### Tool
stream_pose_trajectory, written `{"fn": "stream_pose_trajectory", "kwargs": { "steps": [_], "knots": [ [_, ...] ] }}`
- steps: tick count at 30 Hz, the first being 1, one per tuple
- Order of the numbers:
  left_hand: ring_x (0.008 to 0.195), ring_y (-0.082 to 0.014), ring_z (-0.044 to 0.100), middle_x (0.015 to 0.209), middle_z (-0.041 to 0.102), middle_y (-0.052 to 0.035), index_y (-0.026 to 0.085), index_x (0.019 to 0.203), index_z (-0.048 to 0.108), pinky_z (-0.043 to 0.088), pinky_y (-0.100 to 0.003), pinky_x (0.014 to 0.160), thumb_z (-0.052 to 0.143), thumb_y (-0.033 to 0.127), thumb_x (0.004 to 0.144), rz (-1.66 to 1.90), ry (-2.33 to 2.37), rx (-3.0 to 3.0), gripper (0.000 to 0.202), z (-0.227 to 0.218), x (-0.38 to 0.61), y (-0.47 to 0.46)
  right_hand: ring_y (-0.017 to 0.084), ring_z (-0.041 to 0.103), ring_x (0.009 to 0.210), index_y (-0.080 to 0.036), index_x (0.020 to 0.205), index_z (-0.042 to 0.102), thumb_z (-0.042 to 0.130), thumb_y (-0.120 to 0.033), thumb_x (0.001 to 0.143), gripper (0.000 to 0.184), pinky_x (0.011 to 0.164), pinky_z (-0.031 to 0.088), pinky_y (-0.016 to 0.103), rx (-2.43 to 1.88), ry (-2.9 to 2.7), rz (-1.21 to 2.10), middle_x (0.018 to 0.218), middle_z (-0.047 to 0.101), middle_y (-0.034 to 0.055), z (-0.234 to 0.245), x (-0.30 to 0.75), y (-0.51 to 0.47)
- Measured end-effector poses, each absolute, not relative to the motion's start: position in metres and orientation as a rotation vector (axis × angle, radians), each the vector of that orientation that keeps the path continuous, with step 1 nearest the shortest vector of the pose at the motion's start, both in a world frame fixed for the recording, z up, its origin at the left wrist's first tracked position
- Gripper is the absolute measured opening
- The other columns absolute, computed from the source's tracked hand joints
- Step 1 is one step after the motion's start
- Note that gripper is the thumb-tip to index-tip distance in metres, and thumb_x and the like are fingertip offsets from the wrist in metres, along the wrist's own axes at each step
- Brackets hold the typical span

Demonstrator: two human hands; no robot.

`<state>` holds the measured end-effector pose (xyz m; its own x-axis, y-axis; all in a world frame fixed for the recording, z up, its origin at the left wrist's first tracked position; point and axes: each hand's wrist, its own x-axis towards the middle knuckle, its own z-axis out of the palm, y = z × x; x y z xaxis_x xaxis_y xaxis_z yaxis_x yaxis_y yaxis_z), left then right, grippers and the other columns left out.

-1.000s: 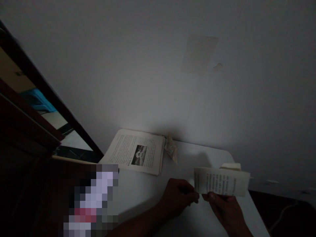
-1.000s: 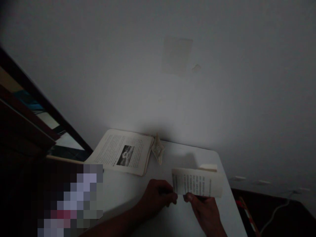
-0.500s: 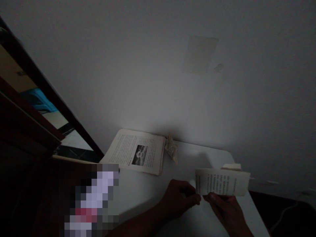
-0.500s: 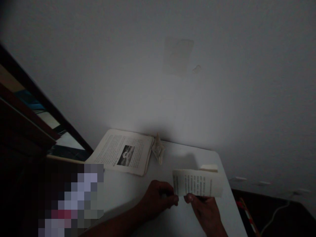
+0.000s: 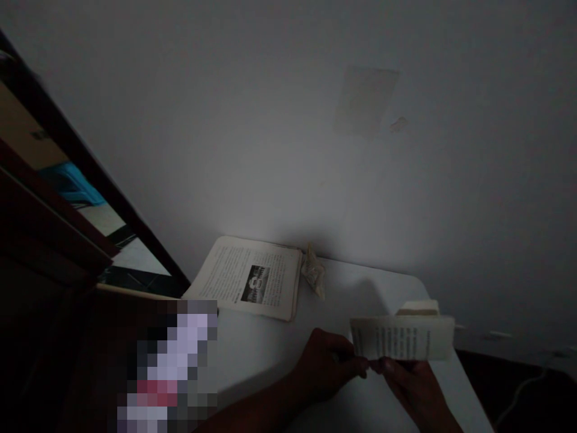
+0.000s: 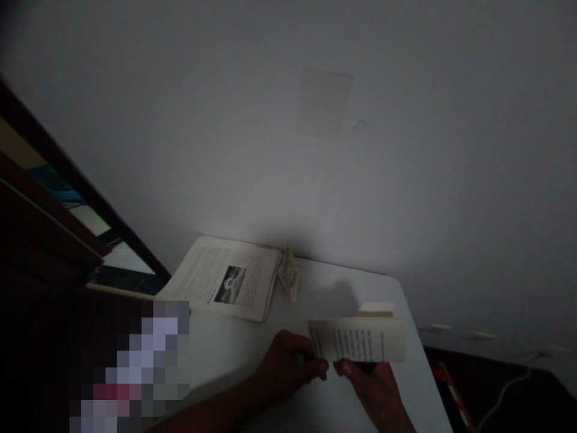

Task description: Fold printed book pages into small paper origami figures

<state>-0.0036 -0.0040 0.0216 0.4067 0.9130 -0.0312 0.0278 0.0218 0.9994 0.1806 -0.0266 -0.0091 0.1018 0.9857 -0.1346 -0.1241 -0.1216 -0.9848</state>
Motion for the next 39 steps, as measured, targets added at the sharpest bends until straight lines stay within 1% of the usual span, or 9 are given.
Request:
{"fn": "stream_pose_trajectory", "kwargs": {
  "steps": [5,9,14,20,24,26,28,33,39],
  "knots": [
    [0.051,-0.0084,0.045,0.053,0.058,-0.0013,0.011,0.064,0.072,0.034,-0.019,0.052,0.068,0.034,0.070,0.877,0.849,1.375,0.024,0.018,-0.004,-0.004,0.020,0.055,0.053,-0.017,0.054,0.061,0.077,-0.045,0.054,0.032,0.054,0.046,0.032,-1.288,-1.036,1.255,0.052,0.061,0.0047,-0.006,0.177,-0.028],
    [0.051,-0.0083,0.044,0.052,0.056,-0.0006,0.012,0.063,0.072,0.034,-0.020,0.052,0.069,0.034,0.069,0.884,0.818,1.378,0.024,0.015,-0.005,-0.004,0.020,0.054,0.052,-0.017,0.053,0.059,0.078,-0.045,0.053,0.033,0.054,0.046,0.034,-1.271,-0.976,1.305,0.051,0.059,0.0040,-0.007,0.178,-0.030],
    [0.052,-0.0088,0.045,0.054,0.057,-0.0011,0.011,0.064,0.072,0.035,-0.020,0.053,0.068,0.032,0.069,0.861,0.797,1.363,0.022,0.020,-0.007,-0.002,0.020,0.056,0.054,-0.018,0.057,0.062,0.077,-0.044,0.056,0.031,0.056,0.047,0.035,-1.172,-0.834,1.375,0.053,0.060,0.0044,-0.010,0.182,-0.032],
    [0.049,-0.0078,0.044,0.050,0.054,0.0007,0.012,0.064,0.072,0.035,-0.019,0.052,0.067,0.031,0.071,0.841,0.836,1.353,0.021,0.021,-0.009,0.000,0.023,0.061,0.059,-0.021,0.064,0.067,0.081,-0.039,0.048,0.027,0.060,0.051,0.039,-1.079,-0.667,1.435,0.061,0.068,0.0058,-0.016,0.195,-0.026],
    [0.049,-0.0081,0.045,0.050,0.054,0.0008,0.012,0.064,0.072,0.035,-0.019,0.052,0.068,0.029,0.070,0.817,0.870,1.354,0.019,0.020,-0.009,0.000,0.021,0.060,0.054,-0.023,0.060,0.066,0.080,-0.040,0.051,0.023,0.056,0.051,0.038,-0.989,-0.623,1.444,0.055,0.065,0.0041,-0.011,0.193,-0.024],
    [0.049,-0.0083,0.046,0.050,0.055,0.0004,0.012,0.064,0.072,0.035,-0.019,0.052,0.068,0.030,0.069,0.818,0.870,1.350,0.019,0.020,-0.008,0.000,0.022,0.061,0.057,-0.024,0.063,0.067,0.080,-0.040,0.051,0.024,0.058,0.052,0.040,-0.963,-0.612,1.461,0.058,0.067,0.0041,-0.007,0.191,-0.024],
    [0.048,-0.0081,0.045,0.050,0.054,0.0006,0.012,0.063,0.072,0.034,-0.019,0.051,0.068,0.030,0.070,0.832,0.866,1.345,0.020,0.018,-0.008,0.000,0.024,0.063,0.064,-0.026,0.066,0.068,0.080,-0.040,0.051,0.024,0.065,0.053,0.043,-0.954,-0.561,1.470,0.062,0.068,0.0043,-0.006,0.194,-0.024],
    [0.048,-0.0072,0.044,0.049,0.053,0.0016,0.012,0.063,0.072,0.033,-0.019,0.050,0.067,0.028,0.071,0.860,0.855,1.353,0.018,0.016,-0.010,0.001,0.026,0.066,0.072,-0.026,0.058,0.066,0.076,-0.039,0.059,0.017,0.075,0.053,0.048,-0.937,-0.461,1.464,0.064,0.070,0.0044,-0.013,0.207,-0.024],
    [0.046,-0.0070,0.045,0.048,0.053,0.0009,0.011,0.062,0.072,0.033,-0.019,0.049,0.067,0.027,0.070,0.868,0.888,1.357,0.019,0.020,-0.012,0.002,0.027,0.067,0.076,-0.027,0.073,0.069,0.071,-0.042,0.065,0.017,0.080,0.051,0.050,-0.907,-0.476,1.440,0.070,0.072,0.0042,-0.005,0.208,-0.020]
  ]
}}
